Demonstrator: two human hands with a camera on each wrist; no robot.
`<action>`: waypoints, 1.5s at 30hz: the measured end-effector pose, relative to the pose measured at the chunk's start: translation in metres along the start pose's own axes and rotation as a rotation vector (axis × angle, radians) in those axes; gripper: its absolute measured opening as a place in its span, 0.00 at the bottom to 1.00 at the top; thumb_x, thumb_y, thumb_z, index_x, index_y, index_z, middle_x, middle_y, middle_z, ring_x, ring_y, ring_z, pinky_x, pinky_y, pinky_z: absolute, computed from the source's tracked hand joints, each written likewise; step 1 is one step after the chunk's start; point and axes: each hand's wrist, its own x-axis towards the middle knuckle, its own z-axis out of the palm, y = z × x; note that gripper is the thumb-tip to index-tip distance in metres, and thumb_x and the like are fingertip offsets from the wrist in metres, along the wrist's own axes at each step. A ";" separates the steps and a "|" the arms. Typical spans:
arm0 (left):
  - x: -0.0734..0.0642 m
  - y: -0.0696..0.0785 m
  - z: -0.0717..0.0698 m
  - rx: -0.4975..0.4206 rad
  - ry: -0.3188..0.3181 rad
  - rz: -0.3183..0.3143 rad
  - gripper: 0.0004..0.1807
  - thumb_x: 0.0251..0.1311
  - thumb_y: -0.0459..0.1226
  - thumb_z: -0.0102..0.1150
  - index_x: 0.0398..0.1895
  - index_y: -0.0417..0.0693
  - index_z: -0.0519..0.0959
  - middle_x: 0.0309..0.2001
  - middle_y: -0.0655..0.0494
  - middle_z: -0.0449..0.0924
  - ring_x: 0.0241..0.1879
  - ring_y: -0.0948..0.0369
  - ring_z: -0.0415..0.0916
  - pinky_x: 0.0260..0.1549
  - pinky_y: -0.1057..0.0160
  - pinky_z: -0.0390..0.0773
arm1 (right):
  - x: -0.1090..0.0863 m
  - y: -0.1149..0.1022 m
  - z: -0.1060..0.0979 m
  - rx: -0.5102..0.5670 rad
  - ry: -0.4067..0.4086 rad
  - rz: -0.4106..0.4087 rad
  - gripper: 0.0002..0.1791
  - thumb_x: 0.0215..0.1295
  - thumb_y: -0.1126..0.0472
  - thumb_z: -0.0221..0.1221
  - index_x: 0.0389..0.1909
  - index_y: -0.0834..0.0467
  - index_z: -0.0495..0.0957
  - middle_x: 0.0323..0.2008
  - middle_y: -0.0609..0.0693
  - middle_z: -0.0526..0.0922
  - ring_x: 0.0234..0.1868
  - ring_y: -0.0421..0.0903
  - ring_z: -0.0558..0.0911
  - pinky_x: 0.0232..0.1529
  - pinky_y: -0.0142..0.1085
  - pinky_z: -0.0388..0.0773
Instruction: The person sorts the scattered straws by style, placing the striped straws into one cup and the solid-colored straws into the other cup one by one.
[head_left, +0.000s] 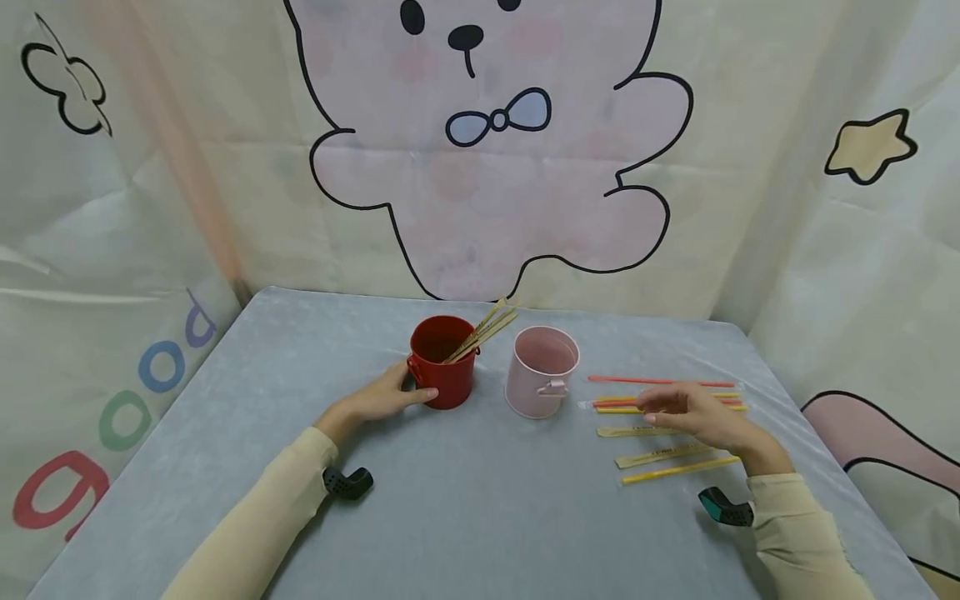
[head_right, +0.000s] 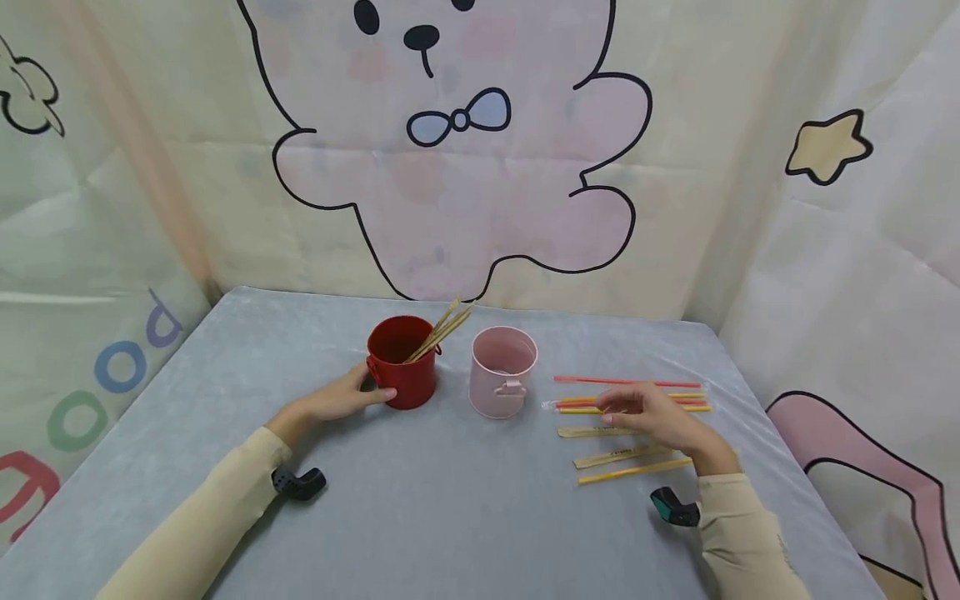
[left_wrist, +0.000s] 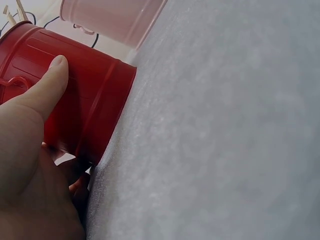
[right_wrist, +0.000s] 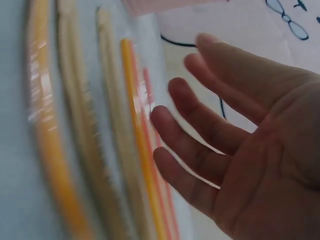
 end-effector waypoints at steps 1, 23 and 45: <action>0.000 0.001 0.000 0.001 -0.003 0.001 0.41 0.69 0.44 0.62 0.78 0.45 0.54 0.76 0.46 0.62 0.75 0.47 0.57 0.75 0.38 0.57 | 0.000 0.004 0.000 0.005 -0.025 -0.013 0.15 0.70 0.70 0.59 0.53 0.76 0.77 0.48 0.50 0.87 0.48 0.35 0.85 0.46 0.26 0.82; -0.007 0.000 0.004 -0.008 -0.007 -0.003 0.41 0.68 0.45 0.62 0.78 0.44 0.55 0.76 0.46 0.62 0.76 0.47 0.56 0.75 0.37 0.56 | -0.004 0.030 0.008 -0.075 -0.060 -0.031 0.10 0.63 0.76 0.61 0.45 0.75 0.80 0.41 0.64 0.85 0.34 0.31 0.77 0.30 0.28 0.77; -0.002 0.002 0.000 0.015 0.009 0.026 0.42 0.69 0.47 0.61 0.79 0.45 0.54 0.76 0.46 0.61 0.76 0.46 0.56 0.74 0.35 0.55 | 0.003 0.015 0.010 -0.236 0.051 0.039 0.05 0.67 0.68 0.63 0.40 0.63 0.85 0.32 0.52 0.84 0.31 0.32 0.75 0.30 0.29 0.75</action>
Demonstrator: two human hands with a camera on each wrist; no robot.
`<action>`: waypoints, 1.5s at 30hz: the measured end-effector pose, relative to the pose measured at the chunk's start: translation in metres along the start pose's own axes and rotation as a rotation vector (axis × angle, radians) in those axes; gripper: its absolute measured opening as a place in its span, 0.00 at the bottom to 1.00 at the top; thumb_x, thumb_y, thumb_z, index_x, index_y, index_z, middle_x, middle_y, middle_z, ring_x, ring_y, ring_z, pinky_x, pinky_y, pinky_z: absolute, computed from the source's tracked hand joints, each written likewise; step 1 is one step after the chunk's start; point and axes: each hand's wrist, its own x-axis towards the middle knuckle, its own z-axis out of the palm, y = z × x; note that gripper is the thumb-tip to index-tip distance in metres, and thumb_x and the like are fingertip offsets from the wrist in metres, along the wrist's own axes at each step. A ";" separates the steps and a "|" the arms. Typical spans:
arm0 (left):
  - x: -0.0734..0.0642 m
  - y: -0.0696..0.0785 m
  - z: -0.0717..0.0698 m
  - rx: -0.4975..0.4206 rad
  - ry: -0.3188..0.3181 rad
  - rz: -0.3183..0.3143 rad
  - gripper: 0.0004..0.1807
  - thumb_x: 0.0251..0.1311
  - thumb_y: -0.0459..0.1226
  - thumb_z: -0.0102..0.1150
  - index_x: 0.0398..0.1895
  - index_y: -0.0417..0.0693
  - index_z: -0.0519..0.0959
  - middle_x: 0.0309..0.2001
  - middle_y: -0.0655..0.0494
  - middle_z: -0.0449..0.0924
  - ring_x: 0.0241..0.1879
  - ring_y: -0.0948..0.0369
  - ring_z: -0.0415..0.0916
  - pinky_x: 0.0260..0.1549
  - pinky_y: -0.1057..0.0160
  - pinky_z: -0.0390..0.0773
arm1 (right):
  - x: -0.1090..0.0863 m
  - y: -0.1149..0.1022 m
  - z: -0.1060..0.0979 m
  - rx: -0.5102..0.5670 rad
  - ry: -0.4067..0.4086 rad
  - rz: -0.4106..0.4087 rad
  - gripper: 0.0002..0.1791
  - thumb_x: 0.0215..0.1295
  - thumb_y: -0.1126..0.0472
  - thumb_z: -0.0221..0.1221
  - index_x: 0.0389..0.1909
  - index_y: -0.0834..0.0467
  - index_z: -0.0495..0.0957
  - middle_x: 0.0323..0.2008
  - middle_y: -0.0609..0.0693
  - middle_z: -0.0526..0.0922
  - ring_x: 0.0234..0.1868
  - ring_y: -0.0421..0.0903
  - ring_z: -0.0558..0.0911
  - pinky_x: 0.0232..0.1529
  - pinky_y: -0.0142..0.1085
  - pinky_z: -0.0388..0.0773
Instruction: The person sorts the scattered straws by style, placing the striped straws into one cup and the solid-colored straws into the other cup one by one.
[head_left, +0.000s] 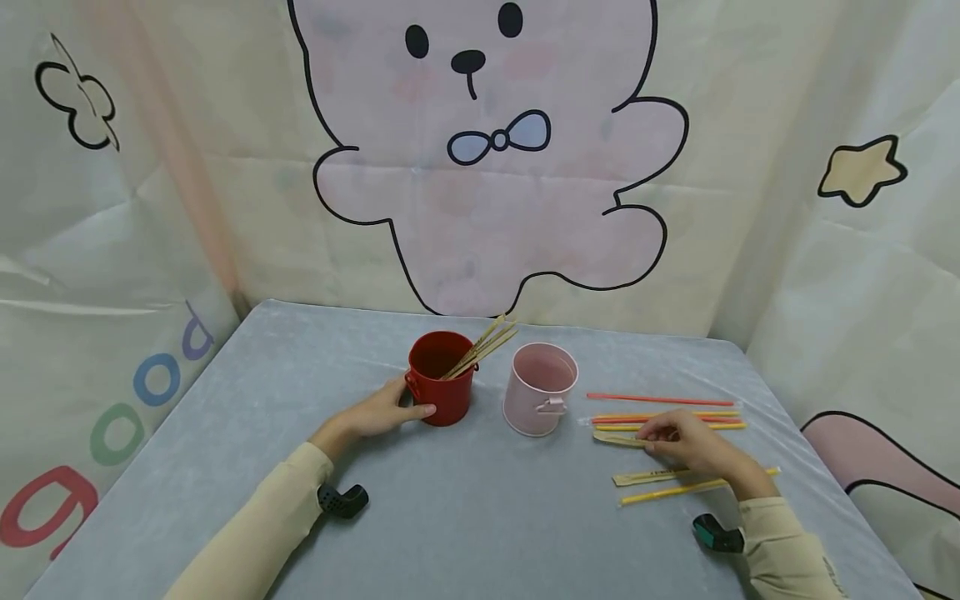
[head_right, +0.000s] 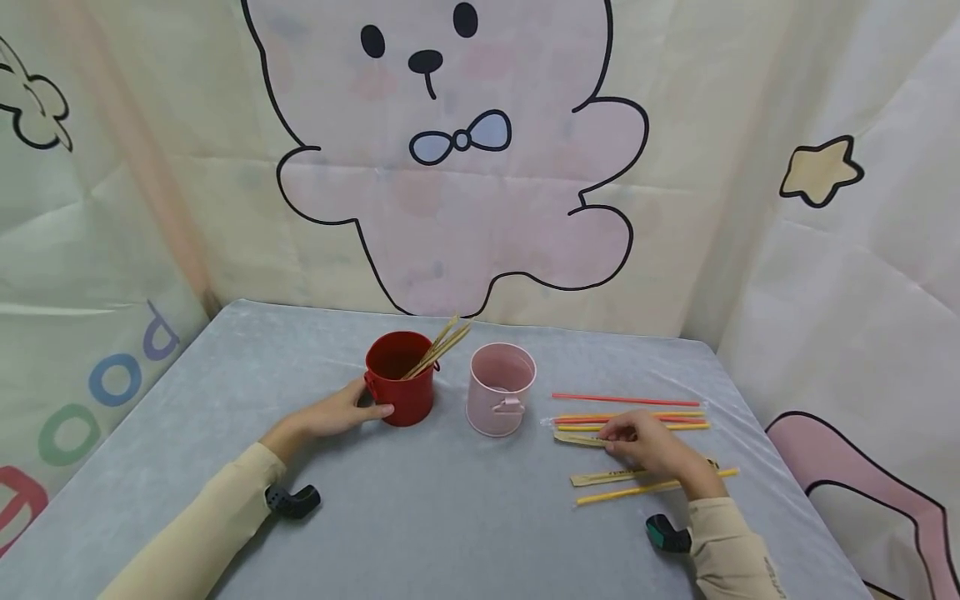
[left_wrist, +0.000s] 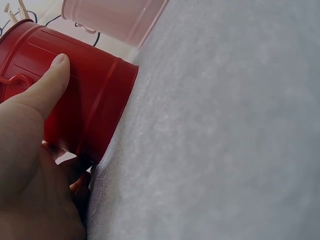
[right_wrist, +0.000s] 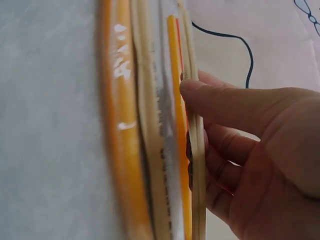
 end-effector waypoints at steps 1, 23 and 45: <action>0.000 0.000 0.000 0.002 -0.002 0.001 0.42 0.69 0.48 0.61 0.78 0.45 0.54 0.76 0.46 0.61 0.76 0.46 0.56 0.74 0.35 0.55 | 0.000 -0.001 0.000 -0.007 0.008 0.005 0.05 0.67 0.68 0.63 0.40 0.63 0.85 0.32 0.52 0.84 0.32 0.31 0.75 0.31 0.29 0.75; 0.001 0.002 -0.002 -0.008 -0.010 -0.015 0.41 0.69 0.46 0.62 0.78 0.44 0.54 0.75 0.45 0.62 0.74 0.47 0.58 0.73 0.36 0.58 | 0.001 -0.040 -0.007 -0.037 0.264 -0.027 0.08 0.65 0.69 0.64 0.43 0.60 0.86 0.37 0.42 0.87 0.35 0.31 0.78 0.33 0.28 0.76; 0.002 0.000 -0.002 -0.018 0.001 -0.078 0.43 0.68 0.47 0.63 0.79 0.47 0.53 0.76 0.47 0.61 0.75 0.47 0.57 0.74 0.36 0.56 | 0.021 -0.094 -0.020 0.373 0.455 -0.208 0.10 0.66 0.79 0.57 0.45 0.68 0.80 0.40 0.39 0.85 0.36 0.38 0.78 0.36 0.27 0.74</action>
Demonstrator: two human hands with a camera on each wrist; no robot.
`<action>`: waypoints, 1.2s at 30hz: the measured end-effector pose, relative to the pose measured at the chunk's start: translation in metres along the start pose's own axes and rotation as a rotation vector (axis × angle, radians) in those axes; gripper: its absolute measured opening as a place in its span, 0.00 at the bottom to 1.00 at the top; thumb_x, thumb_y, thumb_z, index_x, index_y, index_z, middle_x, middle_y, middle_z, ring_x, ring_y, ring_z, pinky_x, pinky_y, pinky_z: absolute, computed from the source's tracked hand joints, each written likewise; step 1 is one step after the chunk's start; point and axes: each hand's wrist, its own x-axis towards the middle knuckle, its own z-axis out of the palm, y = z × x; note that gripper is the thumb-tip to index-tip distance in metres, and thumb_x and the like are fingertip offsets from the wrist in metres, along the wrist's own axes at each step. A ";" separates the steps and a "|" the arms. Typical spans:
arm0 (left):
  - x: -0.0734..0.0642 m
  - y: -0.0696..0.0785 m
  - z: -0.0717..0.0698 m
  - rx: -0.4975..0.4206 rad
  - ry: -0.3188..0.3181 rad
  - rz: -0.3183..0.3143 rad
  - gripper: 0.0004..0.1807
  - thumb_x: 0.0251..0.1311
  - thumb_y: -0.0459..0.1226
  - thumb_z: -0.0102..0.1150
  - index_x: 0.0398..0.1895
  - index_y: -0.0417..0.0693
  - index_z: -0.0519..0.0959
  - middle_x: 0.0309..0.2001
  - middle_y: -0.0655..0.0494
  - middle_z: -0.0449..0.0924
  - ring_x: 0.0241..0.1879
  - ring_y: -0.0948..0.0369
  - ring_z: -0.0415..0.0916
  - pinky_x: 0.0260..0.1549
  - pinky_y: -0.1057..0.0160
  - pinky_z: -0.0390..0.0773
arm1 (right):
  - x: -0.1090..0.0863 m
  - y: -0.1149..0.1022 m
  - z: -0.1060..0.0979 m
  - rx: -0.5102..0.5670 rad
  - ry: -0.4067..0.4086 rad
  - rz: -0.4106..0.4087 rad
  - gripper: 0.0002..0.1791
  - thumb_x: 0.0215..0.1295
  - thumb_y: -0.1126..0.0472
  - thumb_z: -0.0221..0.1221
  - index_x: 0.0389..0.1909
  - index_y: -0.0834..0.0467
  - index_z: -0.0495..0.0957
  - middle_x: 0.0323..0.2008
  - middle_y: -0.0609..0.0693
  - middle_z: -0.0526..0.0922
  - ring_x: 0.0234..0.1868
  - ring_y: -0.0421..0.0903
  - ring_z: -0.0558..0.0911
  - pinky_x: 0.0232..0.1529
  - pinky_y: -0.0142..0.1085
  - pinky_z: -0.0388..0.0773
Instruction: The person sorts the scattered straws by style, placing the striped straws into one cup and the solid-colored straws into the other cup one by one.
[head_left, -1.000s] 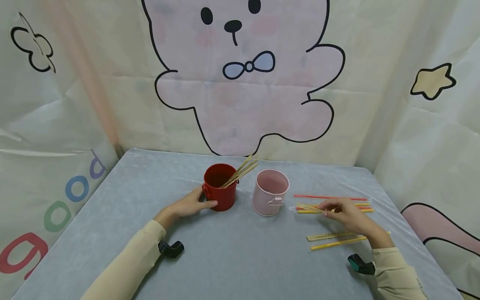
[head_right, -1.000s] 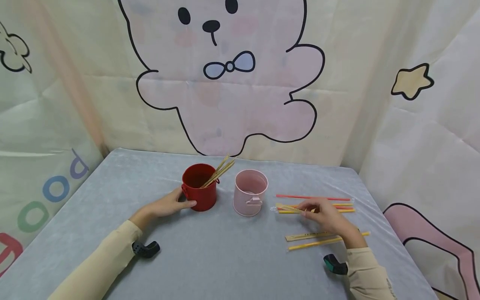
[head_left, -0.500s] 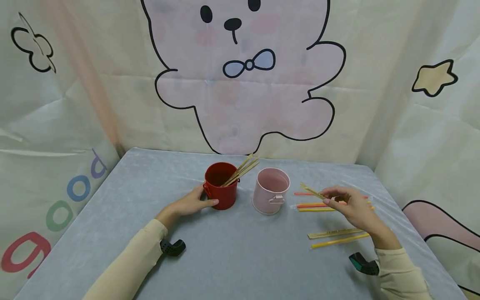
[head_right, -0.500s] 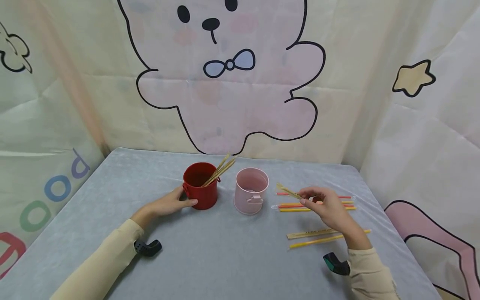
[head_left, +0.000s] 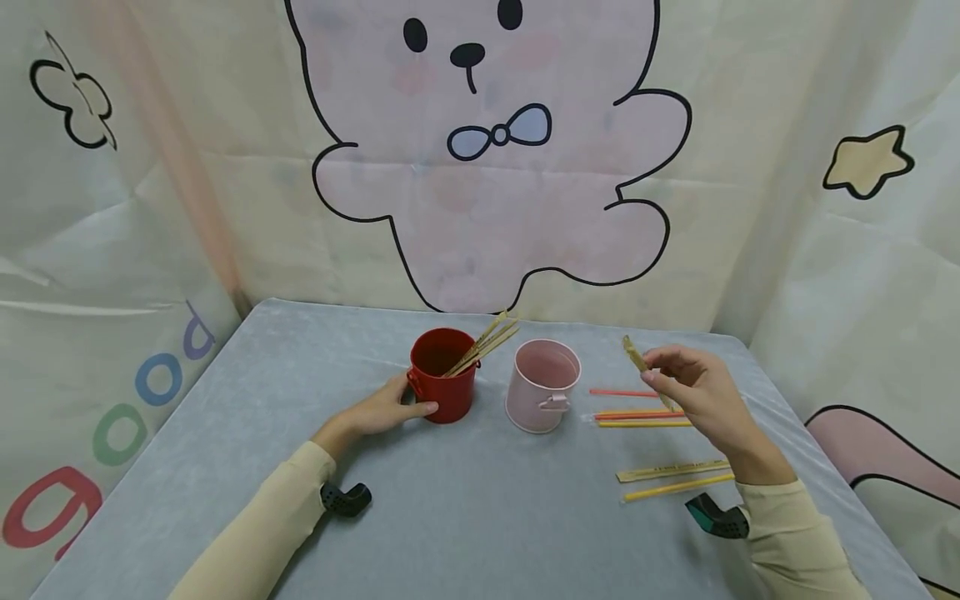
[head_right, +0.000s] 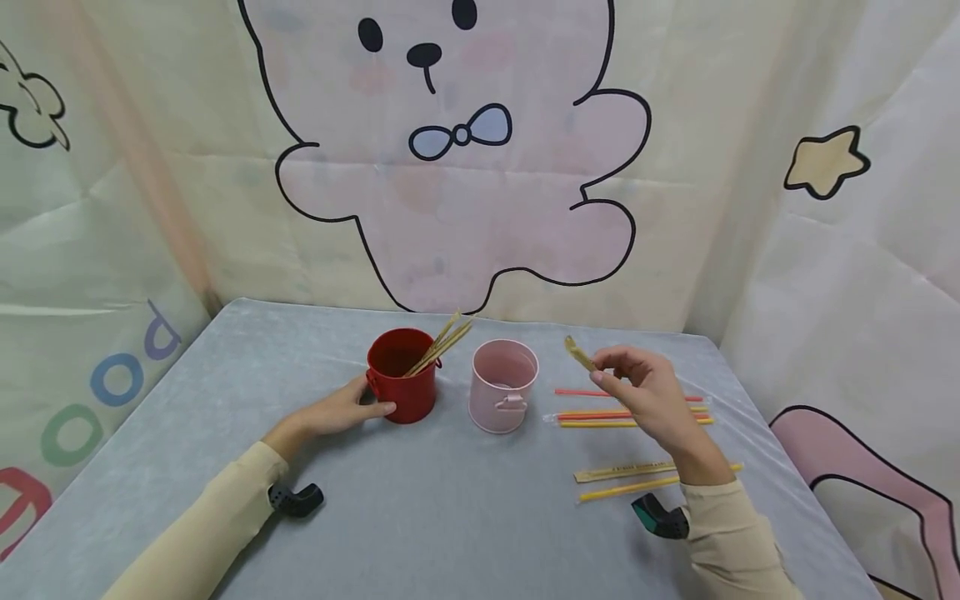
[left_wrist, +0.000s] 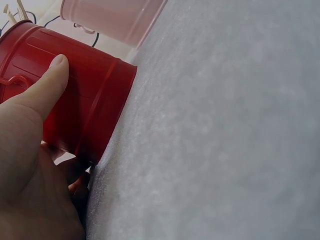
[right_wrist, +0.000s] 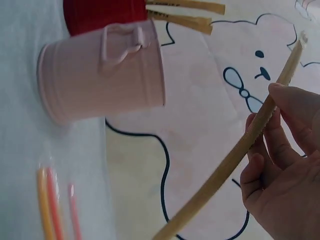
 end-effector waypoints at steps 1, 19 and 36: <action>0.000 0.000 0.000 0.001 0.000 -0.004 0.43 0.68 0.47 0.63 0.79 0.47 0.53 0.76 0.47 0.61 0.75 0.47 0.57 0.74 0.36 0.56 | 0.002 -0.002 0.001 0.036 -0.007 0.007 0.10 0.66 0.79 0.57 0.45 0.67 0.80 0.40 0.40 0.85 0.36 0.37 0.79 0.37 0.26 0.76; 0.001 0.000 -0.001 0.001 -0.013 0.032 0.41 0.69 0.44 0.61 0.79 0.45 0.53 0.76 0.46 0.60 0.76 0.46 0.55 0.75 0.36 0.54 | 0.036 -0.024 0.041 0.359 -0.118 -0.019 0.17 0.66 0.81 0.54 0.42 0.55 0.79 0.39 0.42 0.86 0.41 0.37 0.85 0.45 0.28 0.83; 0.001 -0.002 -0.002 0.006 -0.012 0.052 0.40 0.69 0.44 0.62 0.78 0.44 0.54 0.76 0.45 0.61 0.76 0.45 0.55 0.75 0.35 0.54 | 0.056 -0.041 0.082 0.522 -0.083 -0.109 0.15 0.65 0.80 0.56 0.42 0.58 0.81 0.36 0.45 0.86 0.37 0.39 0.83 0.40 0.29 0.83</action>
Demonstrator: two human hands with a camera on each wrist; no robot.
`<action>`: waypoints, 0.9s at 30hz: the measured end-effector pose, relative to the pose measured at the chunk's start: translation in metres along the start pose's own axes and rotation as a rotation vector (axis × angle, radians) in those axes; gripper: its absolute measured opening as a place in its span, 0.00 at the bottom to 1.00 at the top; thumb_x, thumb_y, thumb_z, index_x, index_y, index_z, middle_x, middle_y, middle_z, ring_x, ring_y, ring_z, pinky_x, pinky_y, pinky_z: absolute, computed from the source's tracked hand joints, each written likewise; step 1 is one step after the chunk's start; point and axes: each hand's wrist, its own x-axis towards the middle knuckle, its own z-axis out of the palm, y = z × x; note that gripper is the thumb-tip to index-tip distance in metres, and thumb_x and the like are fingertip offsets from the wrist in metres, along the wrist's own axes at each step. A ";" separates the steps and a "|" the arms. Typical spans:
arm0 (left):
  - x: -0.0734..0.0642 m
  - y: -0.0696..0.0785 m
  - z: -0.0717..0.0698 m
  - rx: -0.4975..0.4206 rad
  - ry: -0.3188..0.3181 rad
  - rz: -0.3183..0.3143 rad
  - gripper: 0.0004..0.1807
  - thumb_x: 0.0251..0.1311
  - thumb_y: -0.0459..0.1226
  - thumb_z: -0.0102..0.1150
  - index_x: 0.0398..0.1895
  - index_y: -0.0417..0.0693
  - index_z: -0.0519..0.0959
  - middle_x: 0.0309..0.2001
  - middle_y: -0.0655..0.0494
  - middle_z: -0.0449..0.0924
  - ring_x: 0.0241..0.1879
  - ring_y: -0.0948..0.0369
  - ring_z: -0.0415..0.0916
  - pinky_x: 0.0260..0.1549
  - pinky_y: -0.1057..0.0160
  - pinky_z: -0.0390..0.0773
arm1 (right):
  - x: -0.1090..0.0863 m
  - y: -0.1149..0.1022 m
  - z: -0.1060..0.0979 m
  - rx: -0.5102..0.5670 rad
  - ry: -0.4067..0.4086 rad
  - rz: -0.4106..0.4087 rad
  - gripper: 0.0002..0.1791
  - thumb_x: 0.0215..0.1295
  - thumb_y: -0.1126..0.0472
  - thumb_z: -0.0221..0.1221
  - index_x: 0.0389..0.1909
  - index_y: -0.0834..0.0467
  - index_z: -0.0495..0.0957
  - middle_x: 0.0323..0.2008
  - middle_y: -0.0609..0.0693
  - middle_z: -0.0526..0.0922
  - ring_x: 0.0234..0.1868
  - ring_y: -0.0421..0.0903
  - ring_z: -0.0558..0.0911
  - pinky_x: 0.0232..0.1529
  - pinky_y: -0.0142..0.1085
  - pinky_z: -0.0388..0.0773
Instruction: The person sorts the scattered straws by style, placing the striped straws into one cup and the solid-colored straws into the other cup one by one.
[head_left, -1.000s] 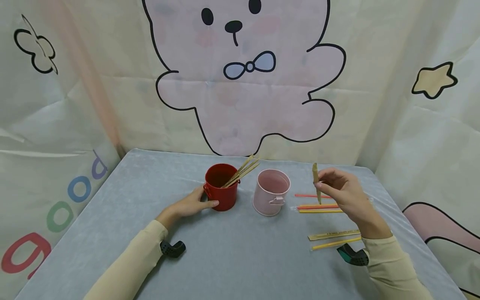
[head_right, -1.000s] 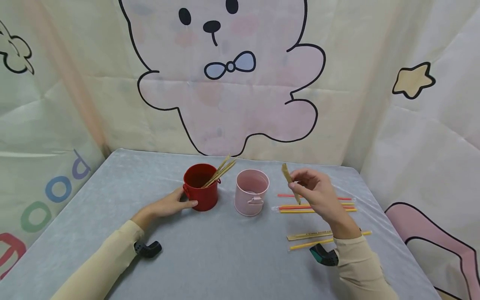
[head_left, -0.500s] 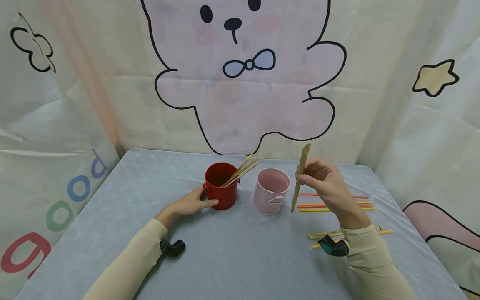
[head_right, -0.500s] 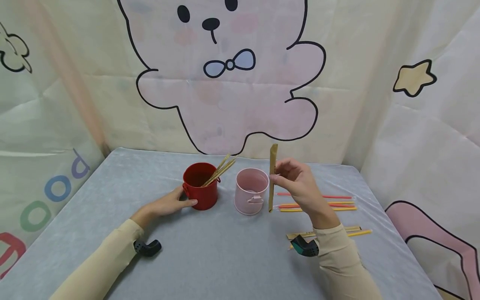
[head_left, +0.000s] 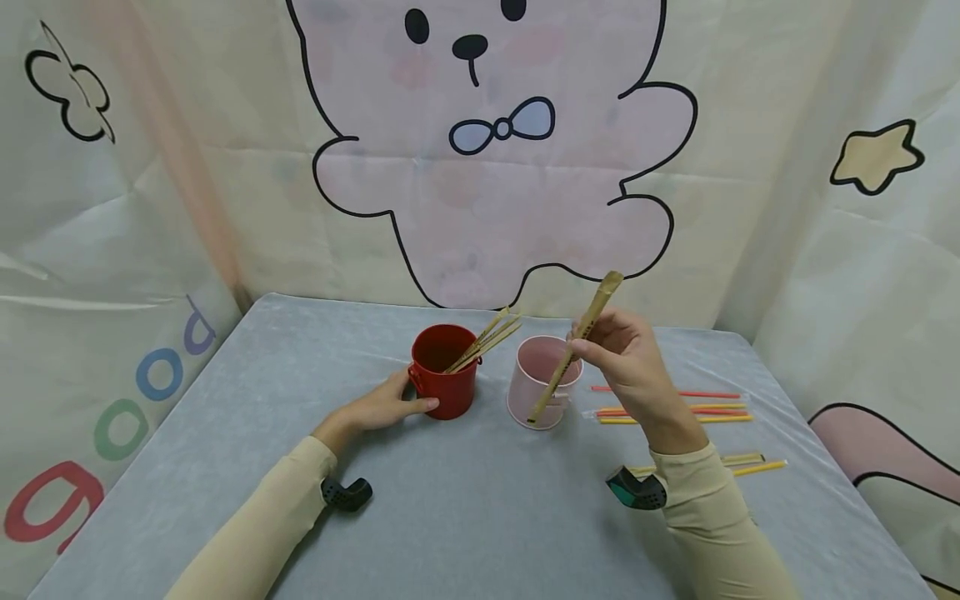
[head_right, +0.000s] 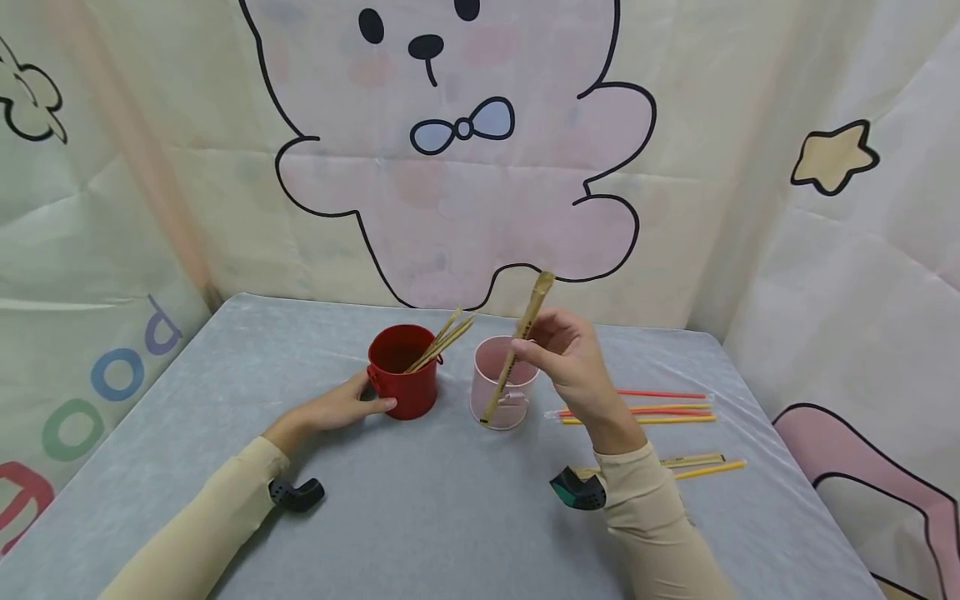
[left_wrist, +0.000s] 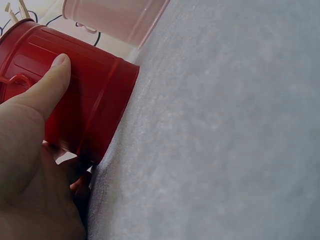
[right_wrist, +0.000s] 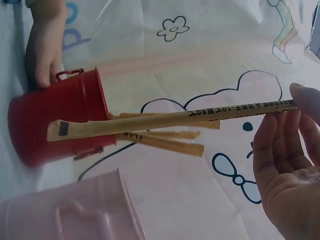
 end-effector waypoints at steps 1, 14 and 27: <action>0.000 0.001 0.000 -0.003 0.001 0.003 0.40 0.69 0.43 0.62 0.78 0.44 0.55 0.76 0.46 0.61 0.76 0.46 0.56 0.75 0.36 0.54 | 0.001 -0.001 0.002 0.005 0.004 0.002 0.15 0.65 0.80 0.57 0.42 0.58 0.80 0.36 0.45 0.85 0.38 0.40 0.83 0.40 0.29 0.82; 0.001 0.000 0.000 -0.005 0.005 -0.008 0.42 0.68 0.43 0.62 0.79 0.46 0.53 0.77 0.46 0.60 0.76 0.46 0.55 0.75 0.36 0.53 | 0.016 -0.003 0.029 0.121 0.134 -0.099 0.13 0.66 0.79 0.57 0.39 0.58 0.81 0.34 0.46 0.83 0.37 0.41 0.80 0.42 0.30 0.81; -0.001 0.000 -0.001 -0.005 0.005 -0.022 0.43 0.68 0.44 0.62 0.80 0.44 0.52 0.78 0.45 0.58 0.78 0.45 0.52 0.76 0.36 0.52 | 0.025 0.015 0.051 0.022 0.243 -0.202 0.17 0.60 0.82 0.59 0.37 0.57 0.81 0.33 0.45 0.86 0.32 0.40 0.83 0.36 0.31 0.84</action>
